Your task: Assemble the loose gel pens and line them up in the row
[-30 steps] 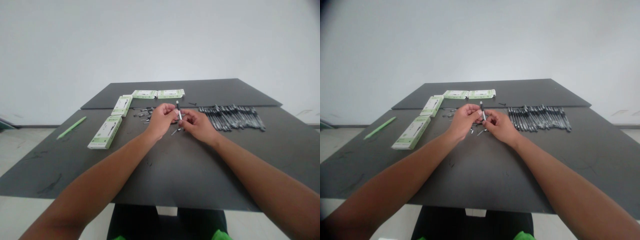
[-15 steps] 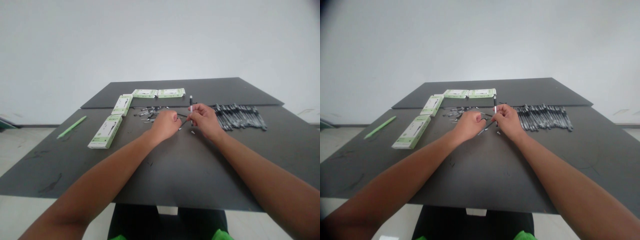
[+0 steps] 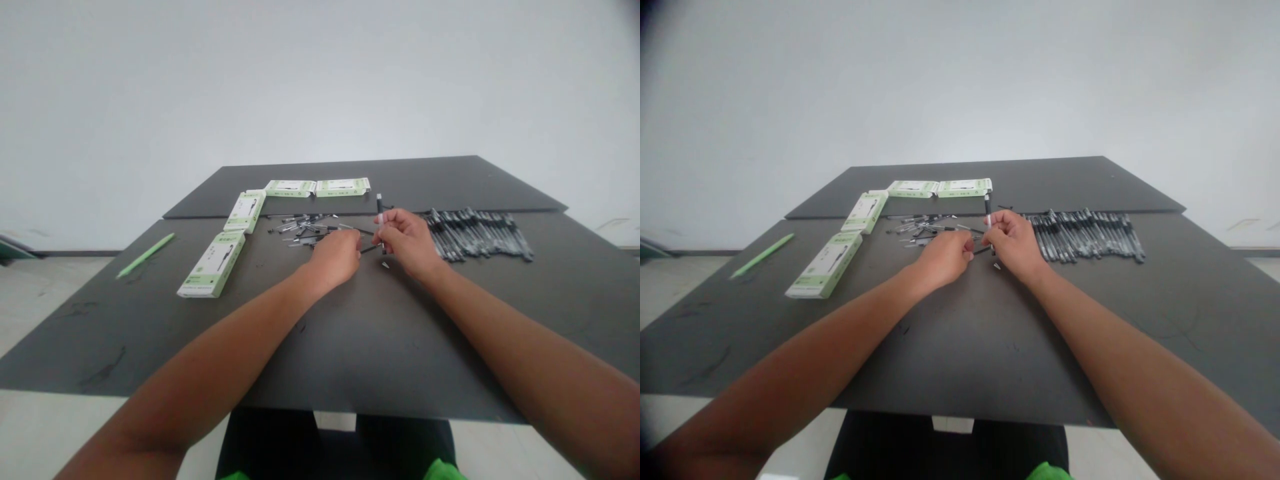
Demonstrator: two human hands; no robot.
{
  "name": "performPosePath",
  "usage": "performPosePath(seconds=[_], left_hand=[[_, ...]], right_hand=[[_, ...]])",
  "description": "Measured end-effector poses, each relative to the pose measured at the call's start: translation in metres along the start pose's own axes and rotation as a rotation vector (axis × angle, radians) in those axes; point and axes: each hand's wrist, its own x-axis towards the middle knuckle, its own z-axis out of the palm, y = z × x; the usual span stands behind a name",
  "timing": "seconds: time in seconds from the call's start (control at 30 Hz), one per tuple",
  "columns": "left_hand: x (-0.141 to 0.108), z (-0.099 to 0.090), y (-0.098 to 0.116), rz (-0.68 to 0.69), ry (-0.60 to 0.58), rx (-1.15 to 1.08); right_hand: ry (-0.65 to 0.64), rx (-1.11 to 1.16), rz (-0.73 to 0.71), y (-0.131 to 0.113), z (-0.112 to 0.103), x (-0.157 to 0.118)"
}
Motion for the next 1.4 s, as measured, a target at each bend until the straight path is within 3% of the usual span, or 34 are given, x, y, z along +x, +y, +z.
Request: performPosePath(seconds=[0.33,0.6,0.9,1.4], left_hand=[[0.002,-0.003,-0.002,0.037,-0.066,-0.001],[0.002,-0.003,-0.003,0.048,-0.038,0.029],[0.002,-0.006,-0.004,0.052,0.117,-0.146],[0.001,0.000,0.009,0.113,0.196,-0.202]], right_hand=[[0.000,-0.028,-0.012,-0.002,0.001,-0.002],[0.006,-0.067,-0.022,-0.001,-0.001,-0.003],[-0.039,-0.195,0.070,0.006,-0.001,0.000],[0.038,0.036,0.022,0.012,0.011,-0.002]])
